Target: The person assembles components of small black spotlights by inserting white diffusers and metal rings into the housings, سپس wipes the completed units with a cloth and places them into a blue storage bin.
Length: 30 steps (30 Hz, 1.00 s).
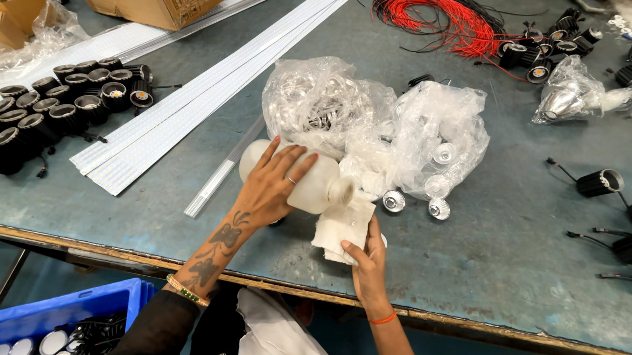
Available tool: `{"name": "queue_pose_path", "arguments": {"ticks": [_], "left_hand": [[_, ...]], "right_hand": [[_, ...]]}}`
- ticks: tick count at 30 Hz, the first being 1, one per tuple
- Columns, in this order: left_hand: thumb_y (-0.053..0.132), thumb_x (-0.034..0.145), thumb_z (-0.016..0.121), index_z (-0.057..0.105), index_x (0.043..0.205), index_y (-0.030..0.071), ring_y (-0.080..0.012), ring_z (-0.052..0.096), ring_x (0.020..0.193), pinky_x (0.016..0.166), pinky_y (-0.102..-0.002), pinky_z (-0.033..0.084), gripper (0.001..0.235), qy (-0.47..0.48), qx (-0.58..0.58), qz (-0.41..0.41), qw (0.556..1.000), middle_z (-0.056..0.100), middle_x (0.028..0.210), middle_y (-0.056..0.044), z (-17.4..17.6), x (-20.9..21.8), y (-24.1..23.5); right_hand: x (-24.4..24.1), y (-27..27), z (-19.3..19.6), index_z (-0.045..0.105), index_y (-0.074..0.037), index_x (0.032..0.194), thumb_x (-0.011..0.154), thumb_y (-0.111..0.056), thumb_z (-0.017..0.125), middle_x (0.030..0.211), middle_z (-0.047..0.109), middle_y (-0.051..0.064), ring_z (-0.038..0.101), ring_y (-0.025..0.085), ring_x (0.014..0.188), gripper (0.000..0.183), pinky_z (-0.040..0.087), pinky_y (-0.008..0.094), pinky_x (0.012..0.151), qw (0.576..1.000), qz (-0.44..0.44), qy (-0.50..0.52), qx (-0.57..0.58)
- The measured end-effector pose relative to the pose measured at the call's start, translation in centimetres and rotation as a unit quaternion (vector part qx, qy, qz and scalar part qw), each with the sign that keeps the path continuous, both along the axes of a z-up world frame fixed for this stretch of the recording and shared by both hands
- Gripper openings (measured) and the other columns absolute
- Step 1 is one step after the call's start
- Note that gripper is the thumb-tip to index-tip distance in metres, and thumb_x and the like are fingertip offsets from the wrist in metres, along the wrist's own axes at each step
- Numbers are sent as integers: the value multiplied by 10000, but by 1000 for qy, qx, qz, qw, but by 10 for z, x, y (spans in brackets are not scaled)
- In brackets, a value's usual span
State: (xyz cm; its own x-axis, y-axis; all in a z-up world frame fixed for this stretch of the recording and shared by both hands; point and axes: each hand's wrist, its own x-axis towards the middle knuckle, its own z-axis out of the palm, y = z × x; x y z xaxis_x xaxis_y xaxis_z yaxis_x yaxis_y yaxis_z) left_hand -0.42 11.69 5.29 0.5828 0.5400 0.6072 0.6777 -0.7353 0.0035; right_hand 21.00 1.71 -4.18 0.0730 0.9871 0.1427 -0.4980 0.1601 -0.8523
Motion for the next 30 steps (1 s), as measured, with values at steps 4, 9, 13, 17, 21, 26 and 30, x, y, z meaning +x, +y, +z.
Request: {"name": "queue_pose_path", "arguments": {"ticks": [4, 9, 13, 17, 21, 26, 30], "left_hand": [[243, 589, 937, 495, 1425, 64, -353, 574, 1281, 1202, -524, 350, 963, -136, -29, -1, 990, 599, 1360, -173, 1, -5, 8], [319, 580, 978, 513, 1422, 84, -352, 675, 1176, 982, -425, 549, 989, -287, -135, 86, 944, 667, 1293, -160, -1, -12, 18], [328, 543, 1001, 481, 1430, 80, -341, 710, 1137, 968, -431, 569, 1058, -360, -123, 107, 919, 706, 1241, -162, -10, -23, 33], [317, 564, 1023, 433, 1434, 74, -314, 715, 1150, 980, -426, 576, 1079, -426, -113, 115, 890, 707, 1253, -162, -26, -35, 46], [261, 650, 1000, 393, 1452, 77, -274, 713, 1189, 1012, -404, 593, 1022, -490, -143, 87, 855, 697, 1304, -148, -37, -45, 51], [261, 679, 972, 301, 1509, 62, -275, 669, 1236, 1038, -398, 566, 1086, -511, -167, 92, 838, 637, 1370, -159, -50, -43, 49], [254, 763, 966, 215, 1605, -12, -324, 399, 1499, 1219, -429, 369, 1159, -504, -159, 141, 837, 365, 1624, -228, -86, -46, 41]], "right_hand": [[0, 1, 1, 321, -18, 1556, 797, 14, 643, 1378, 600, 170, 619, 254, 1243, 825, 541, 379, 996, 1000, 2, 5, -7], [1, 0, 2, 359, 6, 1531, 792, 33, 630, 1369, 607, 175, 621, 259, 1244, 788, 532, 372, 1005, 1000, 1, 17, -1], [1, 0, 3, 380, 13, 1521, 786, 41, 620, 1360, 613, 178, 628, 255, 1235, 774, 520, 371, 1020, 1000, -7, 15, -7], [1, -1, 4, 397, 4, 1508, 788, 32, 620, 1323, 630, 173, 646, 260, 1183, 754, 539, 398, 954, 999, -12, 21, -29], [1, -1, 3, 411, 7, 1497, 819, 24, 632, 1315, 636, 155, 652, 231, 1174, 713, 548, 366, 951, 999, -18, 26, -27], [1, 0, -1, 418, -6, 1485, 864, -33, 656, 1283, 652, 143, 670, 225, 1116, 665, 570, 368, 888, 997, -27, 55, -43], [-4, 4, -8, 498, -3, 1434, 930, -96, 637, 1249, 674, 103, 673, 175, 1070, 530, 560, 327, 883, 995, -60, 59, -54]]}}
